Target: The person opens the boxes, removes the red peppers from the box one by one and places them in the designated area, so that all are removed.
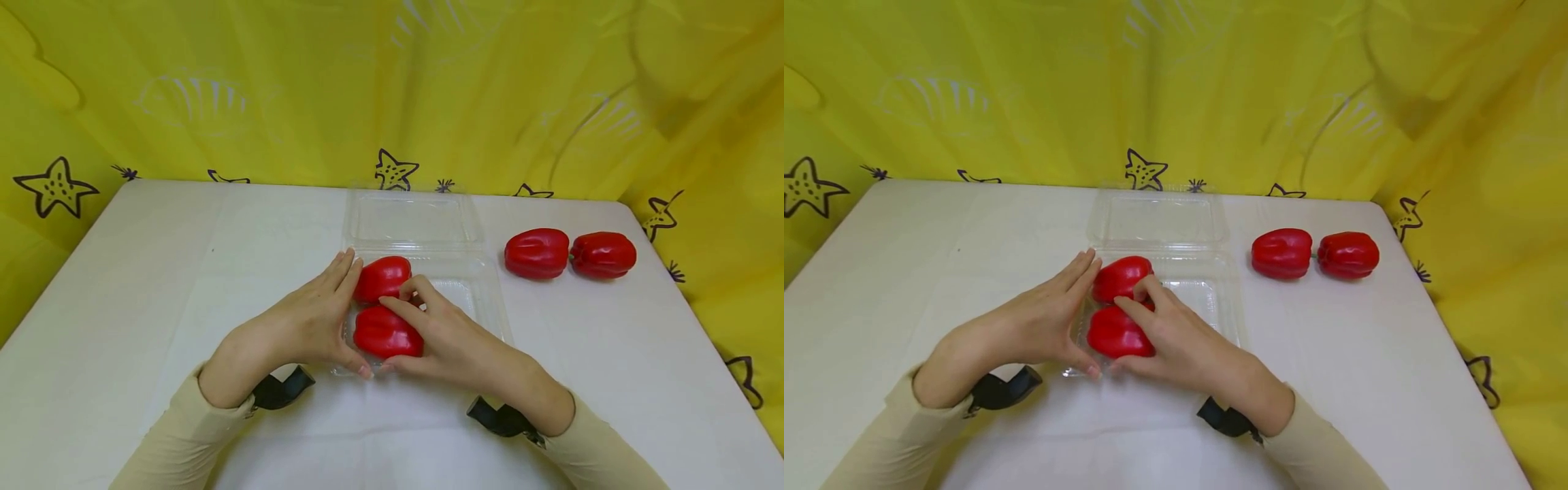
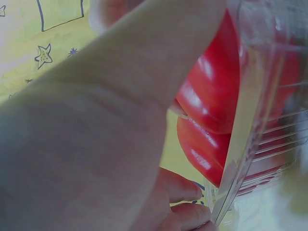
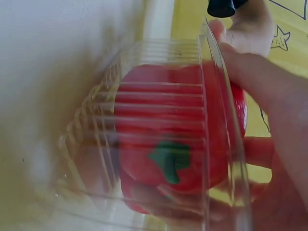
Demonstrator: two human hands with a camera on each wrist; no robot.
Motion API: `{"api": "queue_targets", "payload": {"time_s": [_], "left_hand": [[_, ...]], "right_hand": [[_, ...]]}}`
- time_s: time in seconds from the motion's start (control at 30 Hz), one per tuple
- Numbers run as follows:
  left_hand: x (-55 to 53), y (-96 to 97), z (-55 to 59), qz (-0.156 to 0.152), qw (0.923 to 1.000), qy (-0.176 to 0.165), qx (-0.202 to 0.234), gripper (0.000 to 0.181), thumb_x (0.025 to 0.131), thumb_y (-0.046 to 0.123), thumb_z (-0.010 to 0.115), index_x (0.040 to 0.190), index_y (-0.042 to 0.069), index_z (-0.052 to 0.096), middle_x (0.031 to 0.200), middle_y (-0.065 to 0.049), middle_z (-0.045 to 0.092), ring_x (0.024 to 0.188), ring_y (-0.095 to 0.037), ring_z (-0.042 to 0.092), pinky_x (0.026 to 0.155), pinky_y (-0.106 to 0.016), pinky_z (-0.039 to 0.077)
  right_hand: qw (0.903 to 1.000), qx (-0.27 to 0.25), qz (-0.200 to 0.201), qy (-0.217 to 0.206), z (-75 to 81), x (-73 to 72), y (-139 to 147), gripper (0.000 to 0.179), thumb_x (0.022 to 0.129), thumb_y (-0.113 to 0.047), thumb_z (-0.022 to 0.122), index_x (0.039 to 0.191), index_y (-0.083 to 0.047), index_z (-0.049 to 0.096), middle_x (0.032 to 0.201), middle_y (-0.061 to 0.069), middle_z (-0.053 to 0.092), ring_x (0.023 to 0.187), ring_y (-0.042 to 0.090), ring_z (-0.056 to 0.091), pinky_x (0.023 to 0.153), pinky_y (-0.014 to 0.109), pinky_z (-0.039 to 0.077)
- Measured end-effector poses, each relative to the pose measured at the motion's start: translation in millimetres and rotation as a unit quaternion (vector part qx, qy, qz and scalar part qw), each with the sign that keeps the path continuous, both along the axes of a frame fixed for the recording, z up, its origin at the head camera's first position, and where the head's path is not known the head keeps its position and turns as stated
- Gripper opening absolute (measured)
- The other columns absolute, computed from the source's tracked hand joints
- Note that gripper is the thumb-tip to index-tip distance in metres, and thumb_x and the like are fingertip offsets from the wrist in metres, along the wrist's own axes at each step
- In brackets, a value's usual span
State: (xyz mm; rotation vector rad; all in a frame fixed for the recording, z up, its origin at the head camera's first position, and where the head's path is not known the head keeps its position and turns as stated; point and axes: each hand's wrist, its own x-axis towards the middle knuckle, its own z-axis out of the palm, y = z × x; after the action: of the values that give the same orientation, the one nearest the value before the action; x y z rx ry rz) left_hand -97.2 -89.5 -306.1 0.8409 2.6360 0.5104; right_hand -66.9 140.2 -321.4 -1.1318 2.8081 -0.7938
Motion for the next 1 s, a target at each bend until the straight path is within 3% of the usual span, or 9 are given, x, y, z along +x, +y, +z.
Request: {"api": "queue_targets", "payload": {"time_s": [0.4,0.77,1.0], "left_hand": [[-0.4,-0.5,-0.4,0.004,1.0,0.001,0.0,0.138,0.059,0.062,0.087,0.158,0.002,0.013,0.166,-0.02,0.005,0.155,-0.037,0.005,0.12,-0.05,0.03],[0.6,-1.0,1.4,0.002,0.9999,-0.01,0.001,0.133,0.06,0.063,0.086,0.161,0.016,0.012,0.167,-0.02,0.003,0.155,-0.038,0.002,0.118,-0.054,0.03],[1.4,-1.7,1.9,0.006,0.9998,-0.017,0.01,0.132,0.059,0.061,0.088,0.161,0.026,0.011,0.167,-0.02,0.001,0.155,-0.039,0.002,0.118,-0.057,0.03]], "right_hand": [[0.9981,0.02,-0.001,-0.058,4.8,0.3,3.8,0.068,0.08,-0.029,0.078,0.141,-0.012,0.052,0.13,0.001,0.041,0.118,0.014,0.047,0.09,0.025,0.056],[0.9997,0.012,-0.008,-0.019,1.7,2.2,1.1,0.07,0.077,-0.041,0.084,0.132,-0.014,0.051,0.129,0.002,0.044,0.117,0.013,0.051,0.091,0.026,0.057],[0.9989,0.01,-0.015,-0.042,6.5,2.1,5.0,0.066,0.079,-0.035,0.082,0.131,-0.012,0.048,0.131,-0.001,0.044,0.114,0.009,0.053,0.09,0.024,0.057]]}}
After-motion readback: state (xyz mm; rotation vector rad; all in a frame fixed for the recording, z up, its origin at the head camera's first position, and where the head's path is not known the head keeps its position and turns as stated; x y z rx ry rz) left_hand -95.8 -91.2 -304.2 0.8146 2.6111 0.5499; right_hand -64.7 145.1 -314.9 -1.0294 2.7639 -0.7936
